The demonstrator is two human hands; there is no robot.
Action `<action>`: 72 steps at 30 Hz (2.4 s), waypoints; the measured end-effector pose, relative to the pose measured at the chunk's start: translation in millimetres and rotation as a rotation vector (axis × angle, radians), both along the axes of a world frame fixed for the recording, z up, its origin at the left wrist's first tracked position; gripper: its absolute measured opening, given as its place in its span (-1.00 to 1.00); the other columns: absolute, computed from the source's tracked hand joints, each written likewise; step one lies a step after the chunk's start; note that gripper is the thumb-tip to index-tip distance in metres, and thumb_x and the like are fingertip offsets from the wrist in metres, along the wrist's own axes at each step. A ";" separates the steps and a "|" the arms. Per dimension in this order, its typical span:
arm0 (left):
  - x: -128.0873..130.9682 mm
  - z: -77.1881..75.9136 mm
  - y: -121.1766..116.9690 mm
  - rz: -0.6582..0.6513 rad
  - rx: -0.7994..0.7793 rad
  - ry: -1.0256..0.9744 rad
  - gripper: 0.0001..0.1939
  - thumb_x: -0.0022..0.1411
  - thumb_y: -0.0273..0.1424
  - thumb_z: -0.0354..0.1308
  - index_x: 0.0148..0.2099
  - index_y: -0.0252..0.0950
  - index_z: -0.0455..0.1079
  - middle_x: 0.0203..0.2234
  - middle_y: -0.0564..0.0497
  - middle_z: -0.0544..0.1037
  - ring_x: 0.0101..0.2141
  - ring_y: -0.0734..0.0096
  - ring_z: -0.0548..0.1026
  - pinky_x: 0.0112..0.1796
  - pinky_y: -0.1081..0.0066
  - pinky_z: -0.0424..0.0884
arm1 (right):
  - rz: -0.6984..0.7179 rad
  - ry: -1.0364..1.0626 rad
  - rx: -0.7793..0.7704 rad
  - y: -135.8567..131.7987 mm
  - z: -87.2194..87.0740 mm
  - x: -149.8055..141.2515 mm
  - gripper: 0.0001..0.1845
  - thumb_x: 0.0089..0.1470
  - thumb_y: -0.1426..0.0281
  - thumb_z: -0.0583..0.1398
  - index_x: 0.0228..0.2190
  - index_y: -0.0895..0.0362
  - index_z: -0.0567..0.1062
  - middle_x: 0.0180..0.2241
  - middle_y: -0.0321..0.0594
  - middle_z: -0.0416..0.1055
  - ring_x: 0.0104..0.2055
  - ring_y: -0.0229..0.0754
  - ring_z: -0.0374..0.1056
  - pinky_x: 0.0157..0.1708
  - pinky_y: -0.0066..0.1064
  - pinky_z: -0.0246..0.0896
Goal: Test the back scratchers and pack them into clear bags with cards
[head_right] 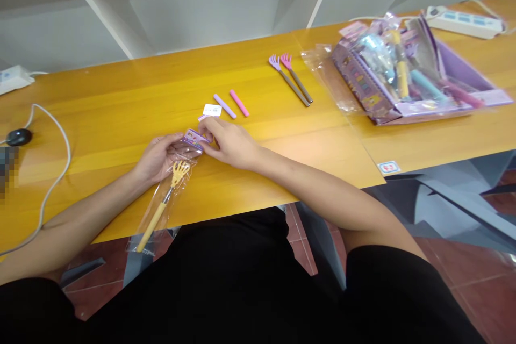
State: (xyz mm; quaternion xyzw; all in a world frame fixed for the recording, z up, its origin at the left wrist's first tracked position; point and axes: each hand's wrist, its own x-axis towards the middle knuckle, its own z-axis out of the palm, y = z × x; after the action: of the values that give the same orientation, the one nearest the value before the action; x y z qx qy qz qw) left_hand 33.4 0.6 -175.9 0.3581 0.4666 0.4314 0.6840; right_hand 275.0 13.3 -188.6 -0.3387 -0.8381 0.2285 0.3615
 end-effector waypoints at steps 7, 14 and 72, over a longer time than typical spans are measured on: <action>-0.7 -3.1 -0.1 0.022 0.010 -0.007 -0.77 0.25 -0.28 0.51 -0.23 -0.37 0.71 -0.26 -0.18 0.80 -0.24 0.14 0.79 -0.06 0.16 0.81 | 0.035 -0.027 0.107 1.5 -4.2 0.2 -0.77 0.52 0.28 0.27 0.08 0.13 0.54 -0.12 -0.18 0.49 -0.21 -0.22 0.35 -0.21 -0.36 0.20; 1.8 -6.3 1.1 0.115 0.023 -0.007 -0.71 0.14 -0.23 0.57 -0.23 -0.35 0.70 -0.28 -0.14 0.78 -0.29 0.23 0.73 -0.20 0.32 0.75 | 0.058 -0.034 0.166 2.2 -3.3 3.1 -0.75 0.56 0.26 0.26 0.12 0.11 0.58 0.03 -0.11 0.50 -0.28 -0.27 0.34 -0.23 -0.35 0.29; 4.1 -7.3 -2.0 0.123 0.153 -0.008 -0.72 0.17 -0.26 0.56 -0.32 -0.30 0.57 -0.25 -0.12 0.76 -0.24 0.31 0.72 -0.14 0.37 0.65 | 0.339 -0.085 -0.137 -3.1 -3.5 -0.1 -0.38 0.51 0.41 0.14 0.50 0.16 0.43 -0.51 -0.51 0.26 -0.53 -0.35 0.13 -0.37 -0.43 0.08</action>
State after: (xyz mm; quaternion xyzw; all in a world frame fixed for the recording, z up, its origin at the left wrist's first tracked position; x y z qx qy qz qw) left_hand 37.5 -1.4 -183.3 0.3782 0.4508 0.5082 0.6288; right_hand 275.0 10.3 -192.1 -0.2257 -0.8801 0.3284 0.2581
